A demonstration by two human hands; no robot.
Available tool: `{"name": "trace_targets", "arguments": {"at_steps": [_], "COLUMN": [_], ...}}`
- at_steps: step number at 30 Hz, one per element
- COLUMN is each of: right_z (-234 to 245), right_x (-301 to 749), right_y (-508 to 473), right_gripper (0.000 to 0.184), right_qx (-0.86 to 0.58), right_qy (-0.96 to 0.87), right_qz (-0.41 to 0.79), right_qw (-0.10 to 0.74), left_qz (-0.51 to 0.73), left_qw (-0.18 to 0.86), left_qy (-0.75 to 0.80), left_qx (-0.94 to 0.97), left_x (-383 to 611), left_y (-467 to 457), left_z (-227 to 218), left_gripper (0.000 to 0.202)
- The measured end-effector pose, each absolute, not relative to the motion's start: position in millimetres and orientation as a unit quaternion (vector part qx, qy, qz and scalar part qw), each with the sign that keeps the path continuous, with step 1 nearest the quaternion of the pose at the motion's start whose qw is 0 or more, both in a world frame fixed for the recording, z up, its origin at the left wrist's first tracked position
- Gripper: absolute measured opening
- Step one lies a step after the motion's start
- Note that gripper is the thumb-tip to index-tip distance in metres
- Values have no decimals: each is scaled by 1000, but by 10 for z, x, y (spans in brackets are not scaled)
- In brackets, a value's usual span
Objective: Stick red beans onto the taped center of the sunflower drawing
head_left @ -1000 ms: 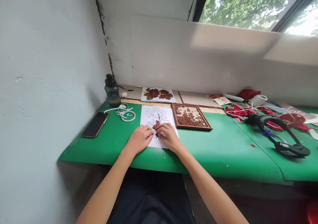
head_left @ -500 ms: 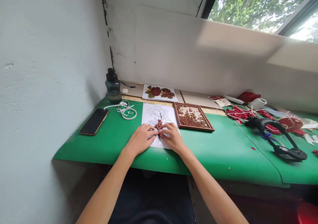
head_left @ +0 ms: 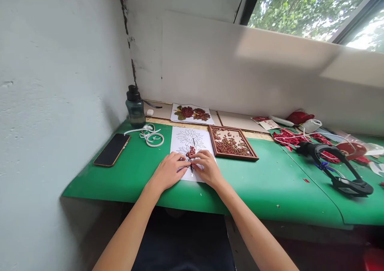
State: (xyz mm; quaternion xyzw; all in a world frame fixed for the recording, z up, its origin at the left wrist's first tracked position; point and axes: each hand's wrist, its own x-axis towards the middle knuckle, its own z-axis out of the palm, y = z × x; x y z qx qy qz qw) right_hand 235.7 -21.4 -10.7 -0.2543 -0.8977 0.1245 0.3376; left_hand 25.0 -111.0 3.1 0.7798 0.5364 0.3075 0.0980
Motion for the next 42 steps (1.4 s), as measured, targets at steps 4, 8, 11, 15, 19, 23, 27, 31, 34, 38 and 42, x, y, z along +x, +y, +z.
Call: {"name": "trace_targets", "arguments": {"at_steps": [4, 8, 11, 15, 19, 23, 27, 31, 34, 38, 42], "right_z": [-117, -98, -87, -84, -77, -63, -38, 56, 211, 403, 382], "right_x": [2358, 2361, 2358, 2348, 2359, 2379, 2385, 2496, 2754, 3233, 3572], "right_y": [-199, -198, -194, -186, -180, -181, -254, -246, 73, 854, 1419], "right_gripper": [16, 13, 13, 16, 15, 12, 9, 12, 19, 23, 36], "right_qx": [-256, -264, -267, -267, -265, -273, -302, -355, -420, -551, -654], "right_qy": [-891, -886, -884, -884, -881, -871, -839, -796, -763, -719, -693], "right_qz": [140, 151, 160, 166, 169, 172, 165, 135, 111, 96, 115], "right_qw": [348, 350, 348, 346, 352, 372, 421, 471, 478, 412, 281], "left_qz": [308, 306, 303, 302, 304, 303, 300, 293, 289, 286, 299], "left_qw": [100, 100, 100, 100, 98, 102, 105, 101, 101, 105, 105], "left_qy": [535, 536, 536, 534, 539, 541, 540, 535, 536, 540, 564], "left_qx": [780, 780, 781, 783, 780, 778, 780, 786, 787, 785, 763], "left_x": [246, 242, 242, 250, 261, 263, 259, 258, 254, 254, 259], "left_y": [-1110, -1104, -1088, -1070, -1078, -1087, -1085, -1088, -1093, -1099, -1103], "left_z": [10, -14, -19, -6, 15, 31, 35, 17, 3, 5, 30], "left_gripper": [26, 25, 25, 24, 23, 22, 29, 28, 29, 26, 34]}}
